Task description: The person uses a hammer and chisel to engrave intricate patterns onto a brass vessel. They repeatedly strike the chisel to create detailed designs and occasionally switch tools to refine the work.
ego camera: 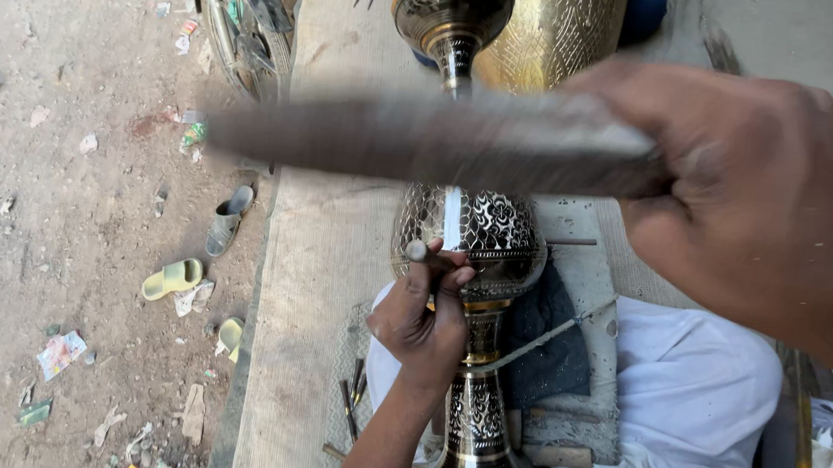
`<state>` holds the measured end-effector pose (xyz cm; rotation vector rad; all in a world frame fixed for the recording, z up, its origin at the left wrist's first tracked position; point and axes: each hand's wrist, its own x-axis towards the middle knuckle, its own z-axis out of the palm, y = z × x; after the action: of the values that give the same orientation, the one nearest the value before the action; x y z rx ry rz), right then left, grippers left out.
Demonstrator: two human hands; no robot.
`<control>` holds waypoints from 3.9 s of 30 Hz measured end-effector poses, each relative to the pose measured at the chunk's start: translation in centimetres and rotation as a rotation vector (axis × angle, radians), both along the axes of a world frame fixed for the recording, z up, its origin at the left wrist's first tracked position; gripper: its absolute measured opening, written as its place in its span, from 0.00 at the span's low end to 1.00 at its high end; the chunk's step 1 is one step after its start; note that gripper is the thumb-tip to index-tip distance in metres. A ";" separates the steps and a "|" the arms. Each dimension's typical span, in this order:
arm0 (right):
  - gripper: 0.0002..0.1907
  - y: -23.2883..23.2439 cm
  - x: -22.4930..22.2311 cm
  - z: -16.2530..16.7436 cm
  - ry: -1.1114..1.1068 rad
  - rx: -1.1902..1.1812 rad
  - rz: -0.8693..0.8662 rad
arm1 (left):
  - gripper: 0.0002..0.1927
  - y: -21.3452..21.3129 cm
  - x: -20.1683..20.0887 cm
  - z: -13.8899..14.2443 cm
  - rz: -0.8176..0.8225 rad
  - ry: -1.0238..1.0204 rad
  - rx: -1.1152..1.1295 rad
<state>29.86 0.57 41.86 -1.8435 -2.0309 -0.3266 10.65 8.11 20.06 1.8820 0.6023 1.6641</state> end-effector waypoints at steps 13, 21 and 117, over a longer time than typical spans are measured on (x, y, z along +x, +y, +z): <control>0.20 -2.1 2.4 -4.9 0.017 -0.316 -0.395 | 0.31 2.5 -0.4 1.0 -0.115 0.147 0.013; 0.23 -2.5 4.3 -11.8 0.083 -0.116 -0.377 | 0.27 3.0 -1.0 4.2 -0.282 0.307 -0.044; 0.25 -11.8 -11.7 -19.4 0.635 0.154 0.097 | 0.12 -8.7 -12.1 2.5 -0.231 0.351 -0.012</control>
<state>18.21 -11.28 22.48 -1.4963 -1.5931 0.1197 -1.42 -0.55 22.54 2.1618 0.5044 1.1926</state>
